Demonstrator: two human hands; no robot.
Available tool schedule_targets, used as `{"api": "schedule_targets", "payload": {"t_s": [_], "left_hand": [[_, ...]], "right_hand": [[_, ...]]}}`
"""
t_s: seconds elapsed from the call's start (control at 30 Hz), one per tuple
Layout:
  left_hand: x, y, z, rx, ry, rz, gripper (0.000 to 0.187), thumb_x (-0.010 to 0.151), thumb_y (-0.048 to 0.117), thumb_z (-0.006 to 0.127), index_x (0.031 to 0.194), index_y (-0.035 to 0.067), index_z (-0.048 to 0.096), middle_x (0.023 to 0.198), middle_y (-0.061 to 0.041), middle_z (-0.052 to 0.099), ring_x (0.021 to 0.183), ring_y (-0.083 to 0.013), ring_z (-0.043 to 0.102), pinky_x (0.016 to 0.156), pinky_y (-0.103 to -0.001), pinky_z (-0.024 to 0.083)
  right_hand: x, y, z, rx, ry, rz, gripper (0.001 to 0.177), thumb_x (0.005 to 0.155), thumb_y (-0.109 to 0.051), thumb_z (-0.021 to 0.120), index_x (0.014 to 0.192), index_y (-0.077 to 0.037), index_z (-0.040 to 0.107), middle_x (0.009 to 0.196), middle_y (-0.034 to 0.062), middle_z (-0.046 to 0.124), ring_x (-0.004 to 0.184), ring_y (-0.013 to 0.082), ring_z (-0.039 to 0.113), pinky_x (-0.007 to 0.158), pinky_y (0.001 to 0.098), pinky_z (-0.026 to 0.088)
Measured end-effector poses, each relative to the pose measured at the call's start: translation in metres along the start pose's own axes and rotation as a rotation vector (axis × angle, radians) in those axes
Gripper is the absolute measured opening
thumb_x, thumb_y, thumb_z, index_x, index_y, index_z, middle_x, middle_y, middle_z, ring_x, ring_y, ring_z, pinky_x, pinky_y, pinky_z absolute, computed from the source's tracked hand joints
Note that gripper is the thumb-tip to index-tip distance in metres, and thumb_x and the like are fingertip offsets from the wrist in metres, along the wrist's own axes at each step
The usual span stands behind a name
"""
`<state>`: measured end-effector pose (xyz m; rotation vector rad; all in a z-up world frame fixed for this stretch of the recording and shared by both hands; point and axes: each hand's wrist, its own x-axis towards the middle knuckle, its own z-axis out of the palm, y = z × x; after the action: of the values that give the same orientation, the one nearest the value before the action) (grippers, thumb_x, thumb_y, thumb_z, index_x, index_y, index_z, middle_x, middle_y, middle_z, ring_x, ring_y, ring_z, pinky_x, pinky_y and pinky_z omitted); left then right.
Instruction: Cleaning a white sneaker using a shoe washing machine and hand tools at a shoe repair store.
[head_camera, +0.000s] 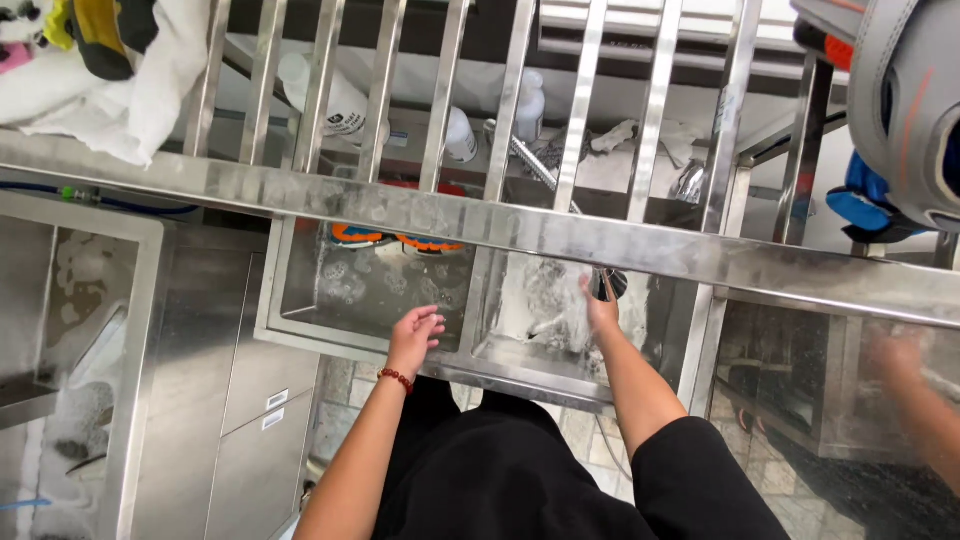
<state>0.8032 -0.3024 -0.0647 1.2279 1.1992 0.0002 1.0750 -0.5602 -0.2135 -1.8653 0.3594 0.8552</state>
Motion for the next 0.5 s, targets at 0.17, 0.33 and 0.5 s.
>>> {"api": "schedule_targets", "payload": {"t_s": [0.17, 0.33, 0.5], "left_hand": [[0.008, -0.009, -0.003, -0.052, 0.018, 0.020, 0.032, 0.100, 0.017, 0.058, 0.129, 0.005, 0.065, 0.116, -0.008, 0.075, 0.099, -0.0152, 0.071, 0.077, -0.029, 0.057], [0.002, -0.004, 0.002, -0.052, 0.001, 0.050, 0.031, 0.100, 0.017, 0.058, 0.127, 0.005, 0.065, 0.114, -0.007, 0.075, 0.097, -0.0136, 0.072, 0.075, -0.027, 0.057], [-0.016, 0.012, 0.004, -0.010, 0.091, 0.051, 0.021, 0.097, 0.022, 0.067, 0.105, 0.003, 0.073, 0.085, -0.005, 0.070, 0.070, -0.0136, 0.061, 0.061, -0.031, 0.050]], "right_hand": [[0.035, 0.028, -0.012, -0.032, -0.015, -0.035, 0.071, 0.084, -0.048, 0.075, 0.144, -0.015, 0.057, 0.123, 0.0125, 0.067, 0.108, 0.0224, 0.062, 0.090, 0.0377, 0.049], [0.042, 0.034, -0.019, 0.114, -0.058, -0.171, 0.054, 0.089, -0.041, 0.074, 0.124, -0.001, 0.068, 0.110, 0.0115, 0.073, 0.098, 0.0209, 0.064, 0.083, 0.0373, 0.051], [0.010, 0.010, -0.015, -0.164, 0.059, -0.111, 0.061, 0.089, -0.049, 0.070, 0.125, 0.000, 0.064, 0.106, 0.0137, 0.071, 0.095, 0.0248, 0.064, 0.084, 0.0421, 0.049]]}}
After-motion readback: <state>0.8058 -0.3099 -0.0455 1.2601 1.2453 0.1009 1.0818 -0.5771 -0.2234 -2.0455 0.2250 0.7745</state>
